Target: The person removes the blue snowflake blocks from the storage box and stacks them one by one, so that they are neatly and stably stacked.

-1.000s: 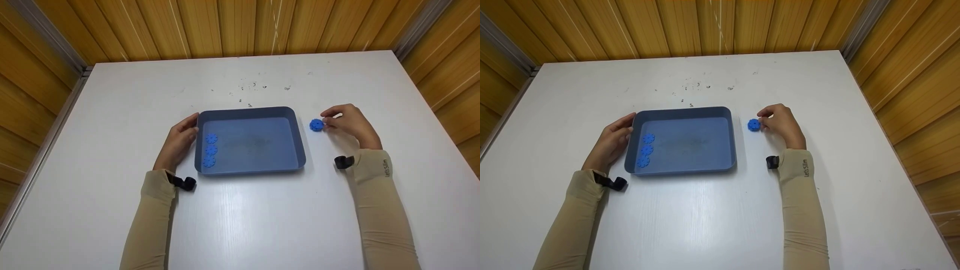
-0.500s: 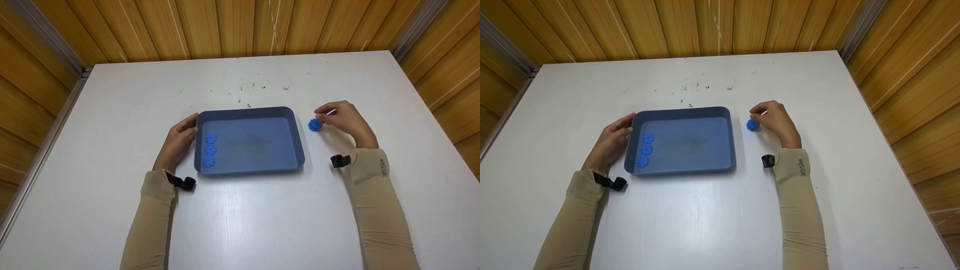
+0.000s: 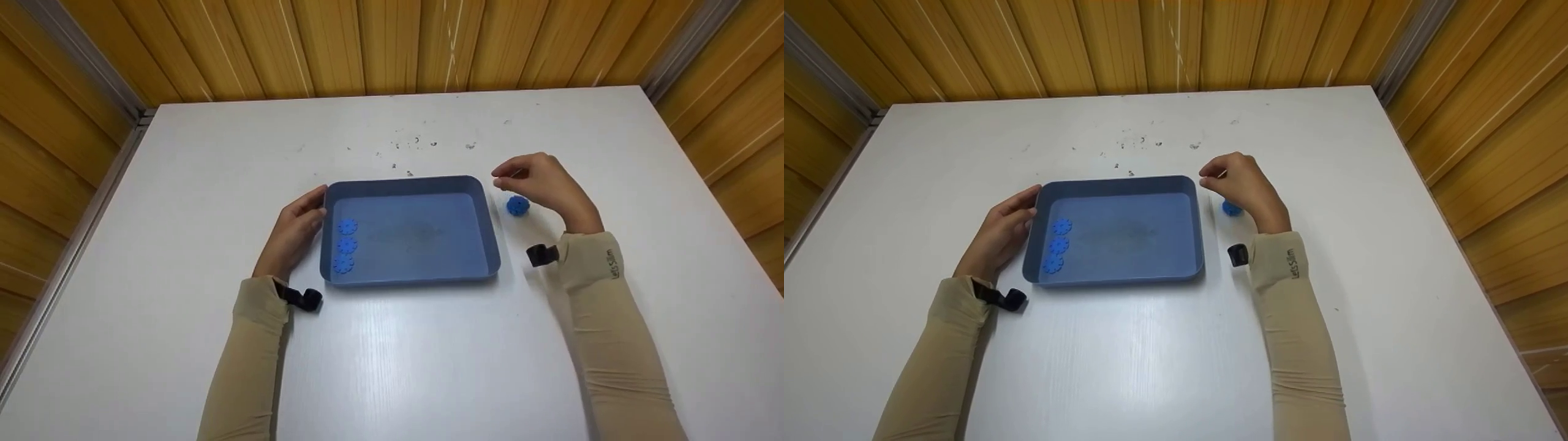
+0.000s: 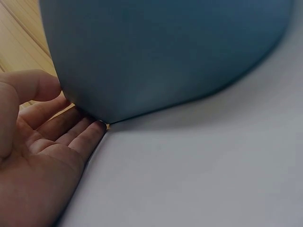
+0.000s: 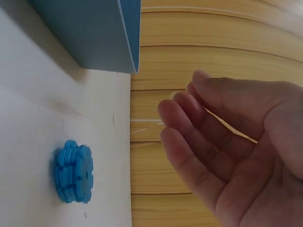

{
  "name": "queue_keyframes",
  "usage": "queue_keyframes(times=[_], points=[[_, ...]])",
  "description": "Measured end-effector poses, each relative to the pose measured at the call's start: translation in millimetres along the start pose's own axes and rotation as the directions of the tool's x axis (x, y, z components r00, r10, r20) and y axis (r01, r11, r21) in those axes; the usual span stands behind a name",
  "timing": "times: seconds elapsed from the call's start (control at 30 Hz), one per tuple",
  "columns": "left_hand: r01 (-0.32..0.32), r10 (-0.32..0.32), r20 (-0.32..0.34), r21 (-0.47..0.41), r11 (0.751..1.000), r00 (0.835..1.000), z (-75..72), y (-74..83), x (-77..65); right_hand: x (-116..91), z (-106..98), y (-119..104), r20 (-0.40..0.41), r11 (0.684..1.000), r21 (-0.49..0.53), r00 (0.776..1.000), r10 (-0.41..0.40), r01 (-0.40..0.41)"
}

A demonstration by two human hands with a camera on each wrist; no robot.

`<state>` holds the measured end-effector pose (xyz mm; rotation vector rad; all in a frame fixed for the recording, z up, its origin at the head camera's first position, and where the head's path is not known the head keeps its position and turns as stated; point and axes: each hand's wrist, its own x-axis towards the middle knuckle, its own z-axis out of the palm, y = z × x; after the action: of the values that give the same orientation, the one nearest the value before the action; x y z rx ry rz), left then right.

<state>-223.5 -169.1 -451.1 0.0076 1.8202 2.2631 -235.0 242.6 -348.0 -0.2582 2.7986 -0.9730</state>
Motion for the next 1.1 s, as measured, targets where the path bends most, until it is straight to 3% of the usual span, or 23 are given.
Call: queue_keyframes(times=[0.43,0.7,1.1], points=[[0.016,-0.015,-0.018,0.015,1.000,1.000,-0.3,1.4,0.3,22,24,-47,0.077,0.992,-0.013,0.990,-0.122,0.123],[0.008,-0.008,-0.011,0.011,1.000,1.000,1.2,1.6,1.3,33,51,-75,0.142,0.978,0.032,0.967,-0.211,0.208],[0.015,-0.015,-0.009,0.006,1.000,1.000,3.6,2.3,1.7,50,93,-103,0.273,0.966,0.045,0.927,-0.258,0.255]])
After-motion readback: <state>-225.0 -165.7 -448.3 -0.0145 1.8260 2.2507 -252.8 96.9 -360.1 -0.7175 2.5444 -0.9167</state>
